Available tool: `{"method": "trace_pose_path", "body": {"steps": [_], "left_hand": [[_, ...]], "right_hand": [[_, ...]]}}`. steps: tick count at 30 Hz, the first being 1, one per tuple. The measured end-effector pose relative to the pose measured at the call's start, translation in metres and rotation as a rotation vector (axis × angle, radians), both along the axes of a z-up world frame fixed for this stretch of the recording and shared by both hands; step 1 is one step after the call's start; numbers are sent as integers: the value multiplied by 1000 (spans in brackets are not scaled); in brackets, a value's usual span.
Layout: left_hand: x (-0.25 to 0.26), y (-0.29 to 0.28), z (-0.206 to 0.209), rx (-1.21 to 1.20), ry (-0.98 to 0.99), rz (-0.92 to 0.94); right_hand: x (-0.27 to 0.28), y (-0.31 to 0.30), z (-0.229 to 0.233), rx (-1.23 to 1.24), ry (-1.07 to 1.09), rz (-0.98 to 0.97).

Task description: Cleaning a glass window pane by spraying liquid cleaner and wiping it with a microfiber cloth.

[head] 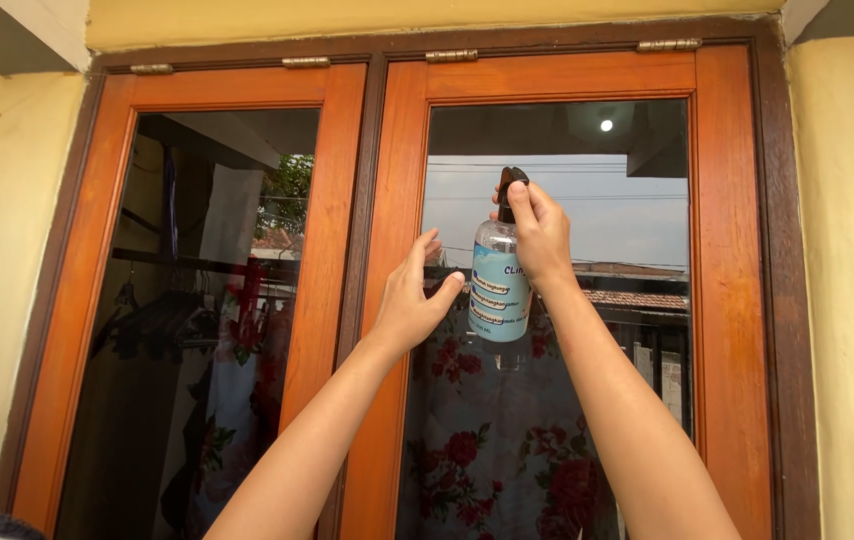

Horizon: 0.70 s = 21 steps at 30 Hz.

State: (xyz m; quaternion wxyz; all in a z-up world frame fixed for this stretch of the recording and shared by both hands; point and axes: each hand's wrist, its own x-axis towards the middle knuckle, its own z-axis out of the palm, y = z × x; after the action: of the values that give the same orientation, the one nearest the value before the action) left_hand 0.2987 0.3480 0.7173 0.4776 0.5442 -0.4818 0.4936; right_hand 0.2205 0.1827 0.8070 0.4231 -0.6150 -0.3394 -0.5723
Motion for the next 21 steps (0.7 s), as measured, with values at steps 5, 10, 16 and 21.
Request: {"method": "trace_pose_path", "body": {"steps": [5,10,16,21], "left_hand": [[2,12,8,-4,22,51],[1,22,12,-2,46,93],[-5,32,17,-12,57,120],[-6,32,18,-18,49,112]], "right_hand": [[10,11,20,13,-4,-32],[4,23,31,27,-1,-48],[4,19,40,48,9,-118],[-4,18,37,49,-51,-149]]}}
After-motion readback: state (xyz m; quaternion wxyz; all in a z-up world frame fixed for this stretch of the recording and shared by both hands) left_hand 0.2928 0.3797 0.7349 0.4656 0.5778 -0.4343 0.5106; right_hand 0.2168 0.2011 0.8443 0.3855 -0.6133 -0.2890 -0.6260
